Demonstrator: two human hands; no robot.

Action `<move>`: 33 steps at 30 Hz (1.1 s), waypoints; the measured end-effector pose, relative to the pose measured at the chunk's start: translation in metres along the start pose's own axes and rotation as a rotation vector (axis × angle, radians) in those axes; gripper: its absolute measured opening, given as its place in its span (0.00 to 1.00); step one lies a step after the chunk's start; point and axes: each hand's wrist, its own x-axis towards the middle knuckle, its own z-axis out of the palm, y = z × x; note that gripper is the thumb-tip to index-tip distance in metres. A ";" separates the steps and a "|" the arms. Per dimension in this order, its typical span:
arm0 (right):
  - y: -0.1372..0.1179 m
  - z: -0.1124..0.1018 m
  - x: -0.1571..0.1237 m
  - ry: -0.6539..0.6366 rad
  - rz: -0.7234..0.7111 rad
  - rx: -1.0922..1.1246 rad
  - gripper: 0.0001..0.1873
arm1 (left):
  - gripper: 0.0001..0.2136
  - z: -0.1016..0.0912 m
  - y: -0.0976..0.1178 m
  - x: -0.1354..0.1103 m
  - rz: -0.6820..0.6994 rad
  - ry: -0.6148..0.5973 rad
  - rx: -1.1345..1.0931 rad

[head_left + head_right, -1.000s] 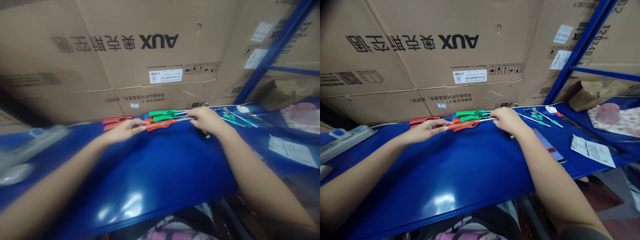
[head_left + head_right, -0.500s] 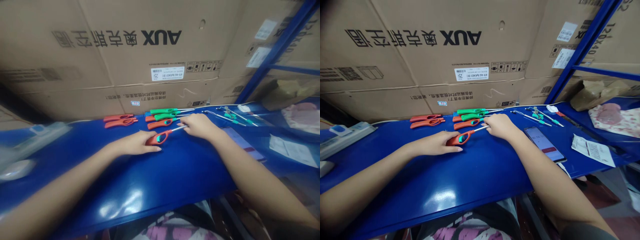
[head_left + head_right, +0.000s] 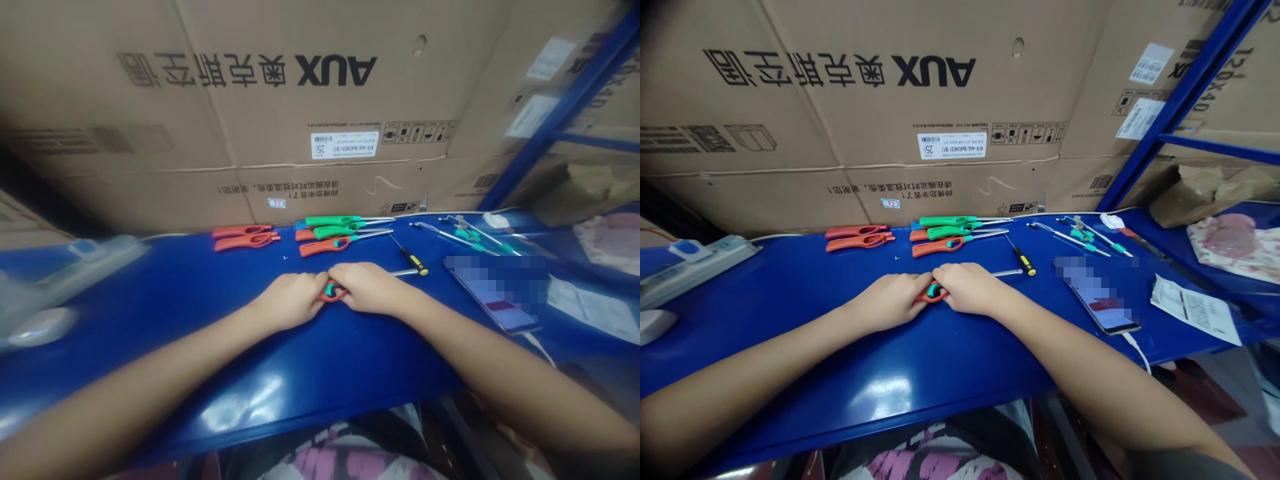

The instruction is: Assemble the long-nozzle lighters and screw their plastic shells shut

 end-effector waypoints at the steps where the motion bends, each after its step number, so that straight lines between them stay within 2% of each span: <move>1: 0.002 0.001 0.000 0.021 -0.013 0.020 0.11 | 0.11 0.000 0.000 0.000 -0.005 -0.003 -0.006; 4: 0.015 -0.004 -0.003 0.118 -0.069 0.048 0.20 | 0.11 -0.001 -0.005 0.002 -0.029 -0.010 -0.045; 6: 0.026 -0.011 -0.005 0.164 -0.077 0.028 0.22 | 0.09 -0.004 -0.011 0.005 -0.049 -0.023 -0.088; 10: 0.040 -0.019 -0.007 0.145 -0.047 -0.008 0.11 | 0.08 -0.010 -0.020 0.008 -0.094 -0.055 -0.177; 18: 0.029 -0.004 -0.002 0.121 -0.155 -0.168 0.14 | 0.07 -0.013 -0.018 -0.001 -0.128 -0.089 -0.242; 22: 0.030 0.001 -0.001 0.175 -0.226 -0.195 0.15 | 0.07 -0.015 -0.018 -0.004 -0.147 -0.140 -0.276; 26: 0.029 0.003 -0.001 0.225 -0.266 -0.207 0.16 | 0.07 -0.017 -0.019 -0.006 -0.111 -0.184 -0.320; 29: 0.024 0.001 -0.001 0.168 -0.232 -0.205 0.15 | 0.07 -0.014 -0.016 -0.007 -0.111 -0.151 -0.302; 33: 0.024 -0.009 -0.004 0.067 -0.073 -0.129 0.13 | 0.08 -0.010 -0.015 -0.002 -0.123 -0.027 -0.224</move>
